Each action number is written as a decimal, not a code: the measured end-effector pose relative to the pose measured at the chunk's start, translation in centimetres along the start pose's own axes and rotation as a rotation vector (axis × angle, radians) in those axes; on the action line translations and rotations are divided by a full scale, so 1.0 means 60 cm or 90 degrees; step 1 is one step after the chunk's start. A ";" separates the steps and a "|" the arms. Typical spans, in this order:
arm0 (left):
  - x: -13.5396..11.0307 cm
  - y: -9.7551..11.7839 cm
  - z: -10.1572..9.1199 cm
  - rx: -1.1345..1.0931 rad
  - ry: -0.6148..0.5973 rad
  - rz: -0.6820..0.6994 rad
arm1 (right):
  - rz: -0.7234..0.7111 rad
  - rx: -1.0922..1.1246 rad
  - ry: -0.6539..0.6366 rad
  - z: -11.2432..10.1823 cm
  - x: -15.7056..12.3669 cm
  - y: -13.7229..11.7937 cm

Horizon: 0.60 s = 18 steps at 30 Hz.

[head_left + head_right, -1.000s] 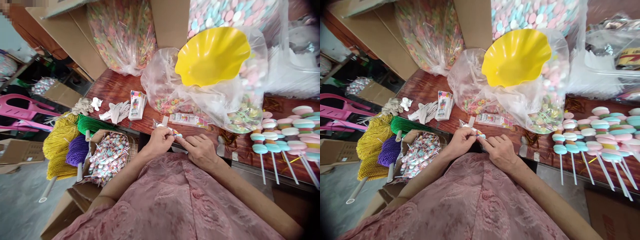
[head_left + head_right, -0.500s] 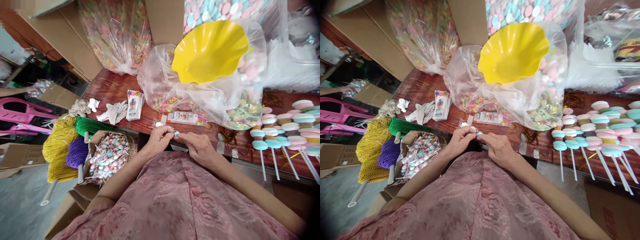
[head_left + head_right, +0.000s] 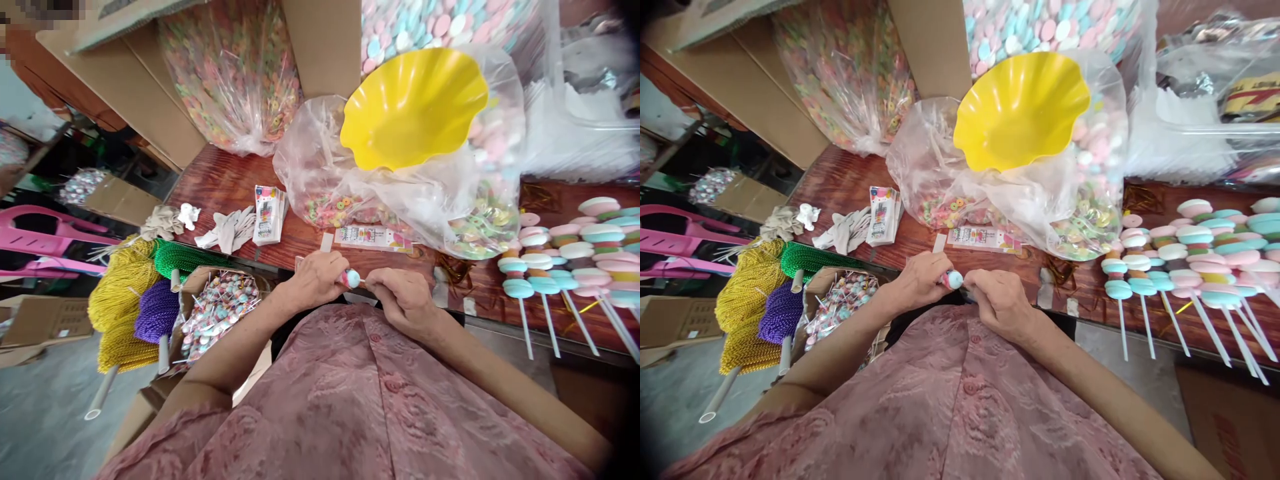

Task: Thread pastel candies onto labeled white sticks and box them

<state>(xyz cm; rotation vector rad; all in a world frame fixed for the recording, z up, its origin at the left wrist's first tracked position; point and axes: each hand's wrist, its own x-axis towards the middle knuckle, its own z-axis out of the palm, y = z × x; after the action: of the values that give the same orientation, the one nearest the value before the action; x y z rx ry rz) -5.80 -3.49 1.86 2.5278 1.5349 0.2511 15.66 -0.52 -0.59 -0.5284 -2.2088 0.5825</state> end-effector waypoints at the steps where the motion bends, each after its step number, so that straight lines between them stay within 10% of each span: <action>1: 0.001 0.005 0.005 -0.007 0.009 -0.006 | -0.008 -0.009 -0.010 -0.004 0.003 -0.002; 18: 0.011 0.039 0.013 -0.211 0.105 -0.204 | 0.061 -0.064 -0.085 -0.024 0.035 -0.004</action>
<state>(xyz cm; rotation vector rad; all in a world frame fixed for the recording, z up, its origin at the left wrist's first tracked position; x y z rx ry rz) -3.32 -3.99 1.66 2.0205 1.7596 0.6224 15.42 0.78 1.62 -0.6680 -2.3593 0.5738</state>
